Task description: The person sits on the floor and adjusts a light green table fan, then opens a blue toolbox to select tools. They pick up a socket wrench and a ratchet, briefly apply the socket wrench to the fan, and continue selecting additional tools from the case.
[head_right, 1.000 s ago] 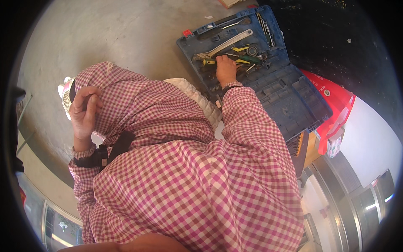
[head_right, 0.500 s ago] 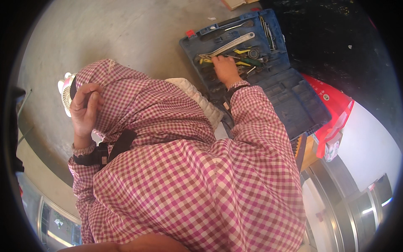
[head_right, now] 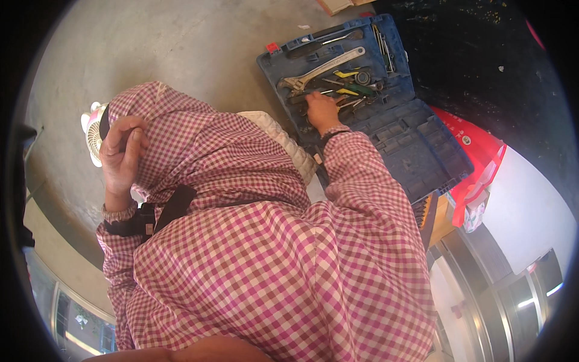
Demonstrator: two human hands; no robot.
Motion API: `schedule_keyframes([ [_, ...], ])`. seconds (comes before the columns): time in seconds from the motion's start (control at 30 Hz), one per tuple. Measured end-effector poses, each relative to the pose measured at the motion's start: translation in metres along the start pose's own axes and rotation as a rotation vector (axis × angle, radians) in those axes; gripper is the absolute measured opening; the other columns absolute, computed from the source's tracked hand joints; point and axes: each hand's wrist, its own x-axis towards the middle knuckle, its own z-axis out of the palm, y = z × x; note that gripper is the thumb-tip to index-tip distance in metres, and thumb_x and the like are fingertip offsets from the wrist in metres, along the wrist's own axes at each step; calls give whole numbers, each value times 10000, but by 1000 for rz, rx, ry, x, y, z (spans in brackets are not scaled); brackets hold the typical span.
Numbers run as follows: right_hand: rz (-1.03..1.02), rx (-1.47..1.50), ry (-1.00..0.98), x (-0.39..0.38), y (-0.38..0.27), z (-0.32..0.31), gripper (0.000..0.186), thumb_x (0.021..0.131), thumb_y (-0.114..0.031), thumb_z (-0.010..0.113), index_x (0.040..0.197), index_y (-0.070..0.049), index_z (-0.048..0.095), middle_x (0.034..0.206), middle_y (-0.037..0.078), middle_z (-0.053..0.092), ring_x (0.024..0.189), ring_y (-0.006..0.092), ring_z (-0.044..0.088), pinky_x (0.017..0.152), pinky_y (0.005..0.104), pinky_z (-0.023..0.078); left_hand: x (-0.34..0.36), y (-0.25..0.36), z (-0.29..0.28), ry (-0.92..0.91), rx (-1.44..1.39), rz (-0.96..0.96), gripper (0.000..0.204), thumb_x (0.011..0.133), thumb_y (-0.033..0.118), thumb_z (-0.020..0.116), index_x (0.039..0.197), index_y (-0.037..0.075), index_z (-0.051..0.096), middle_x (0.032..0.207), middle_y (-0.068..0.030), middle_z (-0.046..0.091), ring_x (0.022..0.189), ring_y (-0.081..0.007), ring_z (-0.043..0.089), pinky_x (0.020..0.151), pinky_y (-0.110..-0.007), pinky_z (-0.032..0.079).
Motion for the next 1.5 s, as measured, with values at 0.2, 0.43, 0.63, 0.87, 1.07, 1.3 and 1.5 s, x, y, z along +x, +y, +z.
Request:
schedule_keyframes([
  [0.2,124,-212,-59,10,-27,22,175,866,-125,530,1038,-96,534,1050,102,546,883,265,639,734,405,504,0,4,1,5,0,-7,157,912,-50,559,1058,-9,602,903,-18,628,686,-37,553,579,-166,452],
  [0.43,39,-280,53,12,-21,15,155,890,-125,520,1042,-98,532,1037,101,549,885,266,640,744,405,504,0,6,-2,2,-18,46,151,910,-53,561,1050,-8,598,920,-28,633,684,-44,559,576,-167,449],
  [0.63,70,-302,-72,23,-23,18,173,898,-141,510,1065,-119,553,1026,98,576,906,257,638,754,409,499,-2,8,-5,13,-10,29,151,910,-51,563,1051,-9,597,911,-23,633,678,-43,558,584,-167,455],
  [0.87,-50,-389,-112,29,-27,16,163,888,-142,516,1038,-121,579,976,78,598,884,261,646,727,414,499,-1,12,-7,27,35,49,148,912,-46,563,1050,-7,598,907,-21,635,672,-39,556,585,-164,455],
  [1.07,-178,-308,-127,24,-27,3,178,845,-130,540,1014,-122,596,957,79,591,850,272,647,716,415,495,-1,14,-9,47,38,40,146,910,-46,565,1045,-4,599,900,-16,633,670,-36,556,574,-166,451],
  [1.3,-286,-146,10,25,-61,-42,206,820,-126,564,1023,-132,596,954,75,581,800,266,652,706,414,495,-2,12,-15,40,29,13,145,906,-46,574,1042,-4,603,881,-9,632,673,-33,553,580,-166,448],
  [1.5,-424,136,244,35,-163,-167,289,799,-108,592,1088,-102,578,1035,89,563,790,281,636,669,378,504,-7,31,-25,28,95,-69,179,891,-8,620,1069,-23,607,868,-21,637,739,-52,575,669,-206,482],
])
